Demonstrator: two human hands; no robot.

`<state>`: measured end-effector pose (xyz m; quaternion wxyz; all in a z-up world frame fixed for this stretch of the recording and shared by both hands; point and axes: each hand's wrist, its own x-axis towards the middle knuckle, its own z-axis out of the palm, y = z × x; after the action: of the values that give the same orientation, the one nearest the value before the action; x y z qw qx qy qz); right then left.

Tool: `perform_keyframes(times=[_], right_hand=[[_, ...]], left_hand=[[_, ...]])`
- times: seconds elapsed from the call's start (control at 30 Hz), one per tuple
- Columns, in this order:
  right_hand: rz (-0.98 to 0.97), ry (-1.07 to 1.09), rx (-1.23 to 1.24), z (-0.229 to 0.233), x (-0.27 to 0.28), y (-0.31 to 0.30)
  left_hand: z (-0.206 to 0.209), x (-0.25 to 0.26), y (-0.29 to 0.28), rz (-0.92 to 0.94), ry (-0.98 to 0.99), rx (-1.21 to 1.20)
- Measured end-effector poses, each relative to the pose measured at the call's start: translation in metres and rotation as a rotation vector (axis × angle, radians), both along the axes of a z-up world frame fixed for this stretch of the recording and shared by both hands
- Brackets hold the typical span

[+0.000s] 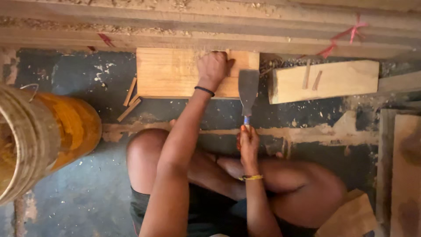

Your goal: The person sits on the floor and uses a chisel to carve a rectangular wooden block. They repeatedly strike the chisel to remove wood shavings and occasionally place the carved pieces into a nearby bucket.

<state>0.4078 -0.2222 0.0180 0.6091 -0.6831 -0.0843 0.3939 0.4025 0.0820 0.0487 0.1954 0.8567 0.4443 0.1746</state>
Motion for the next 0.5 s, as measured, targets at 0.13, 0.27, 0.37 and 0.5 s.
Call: perform_keyframes(times=[0.13, 0.27, 0.37, 0.5], right_hand=[[-0.023, -0.004, -0.074, 0.004, 0.000, 0.007], [-0.016, 0.008, -0.079, 0.011, 0.000, -0.004], [-0.005, -0.007, -0.072, 0.019, -0.002, -0.010], [-0.035, 0.015, -0.110, 0.035, 0.002, -0.018]], left_hand=[[0.001, -0.006, 0.000, 0.056, -0.085, 0.126], [-0.001, -0.019, -0.010, 0.134, -0.213, 0.168], [0.005, -0.036, -0.007, 0.116, -0.280, 0.126], [0.019, -0.048, -0.021, -0.062, -0.366, 0.128]])
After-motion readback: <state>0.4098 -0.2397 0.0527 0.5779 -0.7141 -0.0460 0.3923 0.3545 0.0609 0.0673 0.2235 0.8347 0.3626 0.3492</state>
